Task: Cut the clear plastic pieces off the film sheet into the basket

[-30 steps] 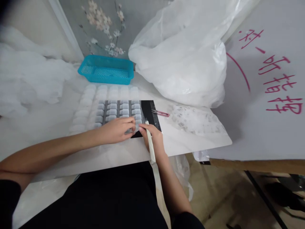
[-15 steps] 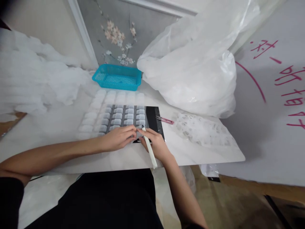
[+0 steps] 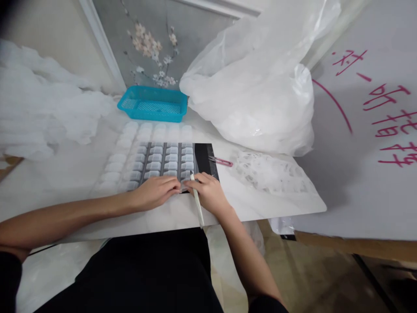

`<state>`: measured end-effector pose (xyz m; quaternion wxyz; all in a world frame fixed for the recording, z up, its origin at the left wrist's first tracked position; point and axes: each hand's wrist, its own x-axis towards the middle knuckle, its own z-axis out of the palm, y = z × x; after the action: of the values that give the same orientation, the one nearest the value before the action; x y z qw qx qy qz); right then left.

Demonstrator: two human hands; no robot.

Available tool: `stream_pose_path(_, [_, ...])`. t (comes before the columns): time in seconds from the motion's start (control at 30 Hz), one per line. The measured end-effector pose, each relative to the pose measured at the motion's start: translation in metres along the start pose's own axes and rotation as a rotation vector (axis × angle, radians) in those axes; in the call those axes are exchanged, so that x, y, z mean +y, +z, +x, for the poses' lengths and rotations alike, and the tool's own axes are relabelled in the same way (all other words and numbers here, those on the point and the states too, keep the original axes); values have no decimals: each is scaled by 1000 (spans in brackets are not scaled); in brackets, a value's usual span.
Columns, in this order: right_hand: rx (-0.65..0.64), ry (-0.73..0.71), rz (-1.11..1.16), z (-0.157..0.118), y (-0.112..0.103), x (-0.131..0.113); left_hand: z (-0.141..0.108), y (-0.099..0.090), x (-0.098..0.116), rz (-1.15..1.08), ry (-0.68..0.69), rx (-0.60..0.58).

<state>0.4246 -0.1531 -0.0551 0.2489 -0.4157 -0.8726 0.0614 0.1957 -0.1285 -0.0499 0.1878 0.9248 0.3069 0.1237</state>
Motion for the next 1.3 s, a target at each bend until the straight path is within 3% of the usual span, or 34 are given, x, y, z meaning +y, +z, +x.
stream_pose_path(0.2, [58,33,95,-10,3,2,-3,2,1,-71,13,2])
stream_pose_path(0.43, [184,165,78,-22,3,15,-11,-14,2,-69,42,-10])
stream_pose_path(0.57, [132,103,69,-19,-3,14,-9,-16,3,-136,-26,-25])
stream_pose_path(0.73, [-6,29,28,-11,-2,3,15,-17,13,-169,-11,86])
stream_pose_path(0.87, [-38,42,13,-13,5,1,50,-38,24,-268,-16,184])
stream_pose_path(1.0, [-22,67,31,-21,10,1,72,-57,28,-168,24,15])
stream_pose_path(1.13, [2,85,75,-25,13,0,55,-42,27,73,19,-129])
stream_pose_path(1.3, [25,66,55,-25,12,0,18,-2,25,428,157,-18])
